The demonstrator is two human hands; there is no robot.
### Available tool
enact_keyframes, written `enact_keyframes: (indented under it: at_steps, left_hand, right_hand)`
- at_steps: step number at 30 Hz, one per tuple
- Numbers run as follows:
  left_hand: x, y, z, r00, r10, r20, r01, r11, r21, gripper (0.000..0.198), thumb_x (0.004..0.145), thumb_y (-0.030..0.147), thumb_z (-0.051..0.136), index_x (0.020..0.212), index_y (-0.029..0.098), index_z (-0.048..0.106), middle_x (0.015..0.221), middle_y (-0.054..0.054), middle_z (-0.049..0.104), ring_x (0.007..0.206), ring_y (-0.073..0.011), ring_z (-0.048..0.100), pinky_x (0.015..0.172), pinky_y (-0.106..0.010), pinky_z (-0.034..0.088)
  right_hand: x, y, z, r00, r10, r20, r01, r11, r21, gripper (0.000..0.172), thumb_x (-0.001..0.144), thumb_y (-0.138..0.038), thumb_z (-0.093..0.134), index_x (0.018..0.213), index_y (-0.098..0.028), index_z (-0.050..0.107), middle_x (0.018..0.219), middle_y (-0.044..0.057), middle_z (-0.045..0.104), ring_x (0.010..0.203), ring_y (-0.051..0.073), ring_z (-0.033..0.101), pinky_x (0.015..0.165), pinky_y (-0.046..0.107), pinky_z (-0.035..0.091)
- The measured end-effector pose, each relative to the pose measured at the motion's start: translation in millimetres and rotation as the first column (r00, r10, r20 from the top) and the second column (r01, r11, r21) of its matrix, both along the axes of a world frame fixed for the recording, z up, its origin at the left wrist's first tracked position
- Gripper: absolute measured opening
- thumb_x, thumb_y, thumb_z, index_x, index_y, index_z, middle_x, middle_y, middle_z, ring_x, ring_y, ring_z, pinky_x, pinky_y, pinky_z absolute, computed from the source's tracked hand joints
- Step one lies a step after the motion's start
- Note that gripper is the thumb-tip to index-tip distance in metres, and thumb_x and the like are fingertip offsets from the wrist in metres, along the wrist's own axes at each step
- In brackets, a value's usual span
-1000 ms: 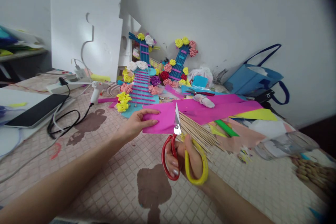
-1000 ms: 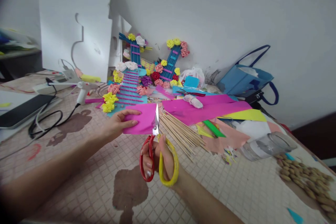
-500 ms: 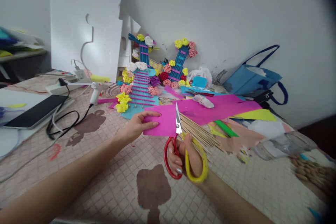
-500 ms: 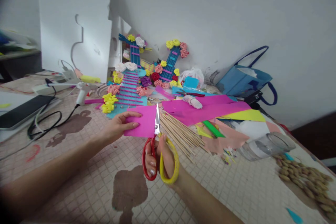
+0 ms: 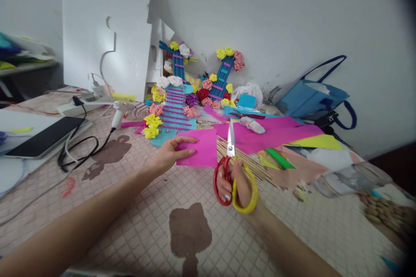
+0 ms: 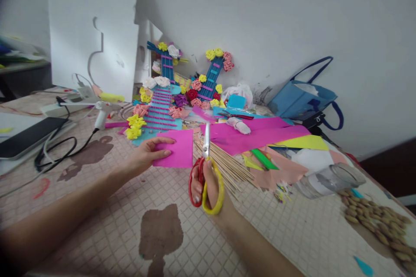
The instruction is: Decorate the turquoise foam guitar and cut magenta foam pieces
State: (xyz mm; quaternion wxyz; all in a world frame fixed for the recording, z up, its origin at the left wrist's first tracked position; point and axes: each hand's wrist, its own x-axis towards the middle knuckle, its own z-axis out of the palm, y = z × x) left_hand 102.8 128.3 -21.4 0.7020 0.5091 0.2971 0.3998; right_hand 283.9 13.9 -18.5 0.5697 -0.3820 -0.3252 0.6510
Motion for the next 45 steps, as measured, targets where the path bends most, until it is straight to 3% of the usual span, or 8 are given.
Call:
enact_keyframes:
  at_steps: [5, 10, 13, 18, 22, 28, 38, 45]
  left_hand:
    - [2, -3, -2.0, 0.998, -0.029, -0.056, 0.030, 0.999, 0.031, 0.035, 0.062, 0.022, 0.081, 0.095, 0.021, 0.069, 0.080, 0.002, 0.067, 0.057, -0.0053, 0.057, 0.050, -0.015, 0.045]
    - [2, -6, -1.4, 0.981, -0.091, -0.171, 0.106, 0.991, 0.083, 0.034, 0.062, 0.025, 0.080, 0.094, 0.019, 0.071, 0.095, -0.002, 0.068, 0.063, -0.0069, 0.058, 0.054, -0.016, 0.046]
    - [-2, -4, 0.8, 0.915, -0.286, -0.284, 0.333, 0.933, 0.134, 0.030, 0.065, 0.024, 0.078, 0.093, 0.020, 0.071, 0.101, -0.003, 0.068, 0.073, -0.0094, 0.061, 0.061, -0.018, 0.048]
    - [-5, -4, 6.6, 0.673, -0.589, -0.448, 0.714, 0.675, 0.186, 0.029, 0.068, 0.026, 0.077, 0.096, 0.019, 0.072, 0.099, -0.003, 0.070, 0.090, -0.0151, 0.062, 0.080, -0.024, 0.048]
    - [-4, -7, 10.6, 0.596, -0.644, -0.479, 0.788, 0.584, 0.195, 0.032, 0.067, 0.031, 0.078, 0.097, 0.021, 0.072, 0.099, -0.002, 0.071, 0.093, -0.0166, 0.063, 0.084, -0.025, 0.047]
    - [-2, -8, 9.7, 0.526, -0.691, -0.496, 0.843, 0.501, 0.196, 0.033, 0.067, 0.031, 0.078, 0.098, 0.021, 0.072, 0.099, -0.002, 0.071, 0.093, -0.0164, 0.063, 0.086, -0.024, 0.045]
    - [0, -7, 3.1, 0.535, -0.714, -0.452, 0.840, 0.508, 0.192, 0.031, 0.068, 0.030, 0.077, 0.098, 0.021, 0.072, 0.097, -0.002, 0.071, 0.094, -0.0172, 0.062, 0.086, -0.026, 0.045]
    - [-4, -1, -2.4, 0.605, -0.626, -0.492, 0.776, 0.601, 0.191, 0.030, 0.068, 0.031, 0.077, 0.096, 0.021, 0.072, 0.097, -0.003, 0.071, 0.090, -0.0182, 0.063, 0.078, -0.025, 0.048]
  right_hand:
    - [14, 14, -5.1, 0.932, -0.298, 0.208, 0.278, 0.953, 0.117, 0.043, 0.075, -0.060, 0.063, 0.076, -0.018, 0.053, 0.056, -0.004, 0.053, 0.041, 0.006, 0.043, 0.037, 0.018, 0.030]
    - [28, 24, -13.5, 0.893, -0.319, 0.318, 0.274, 0.945, 0.180, 0.040, 0.078, -0.056, 0.062, 0.083, -0.016, 0.060, 0.065, 0.002, 0.063, 0.043, 0.009, 0.047, 0.038, 0.021, 0.034]
    - [38, 28, -10.9, 0.903, -0.259, 0.344, 0.225, 0.965, 0.135, 0.038, 0.076, -0.054, 0.065, 0.083, -0.017, 0.061, 0.070, 0.003, 0.065, 0.051, 0.011, 0.055, 0.045, 0.022, 0.043]
    - [48, 29, -12.4, 0.913, 0.046, 0.406, -0.066, 0.997, 0.038, 0.040, 0.074, -0.056, 0.065, 0.082, -0.017, 0.061, 0.075, 0.006, 0.068, 0.059, 0.014, 0.061, 0.051, 0.023, 0.045]
    - [41, 24, -16.2, 0.844, 0.255, 0.471, -0.285, 0.959, -0.008, 0.038, 0.075, -0.054, 0.066, 0.082, -0.018, 0.058, 0.063, 0.000, 0.059, 0.046, 0.008, 0.047, 0.043, 0.021, 0.033]
    - [23, 21, -6.3, 0.824, 0.227, 0.518, -0.256, 0.967, -0.017, 0.039, 0.059, -0.041, 0.080, 0.074, -0.018, 0.052, 0.064, -0.005, 0.048, 0.053, 0.007, 0.040, 0.050, 0.021, 0.031]
    - [16, 19, -5.6, 0.818, 0.264, 0.512, -0.279, 0.959, -0.048, 0.035, 0.061, -0.035, 0.076, 0.076, -0.018, 0.049, 0.064, -0.005, 0.048, 0.055, 0.007, 0.040, 0.052, 0.021, 0.031]
    - [21, 23, -9.8, 0.723, 0.111, 0.681, -0.186, 0.982, 0.037, 0.025, 0.067, -0.032, 0.069, 0.080, -0.019, 0.052, 0.066, -0.005, 0.051, 0.055, 0.009, 0.045, 0.053, 0.023, 0.038]
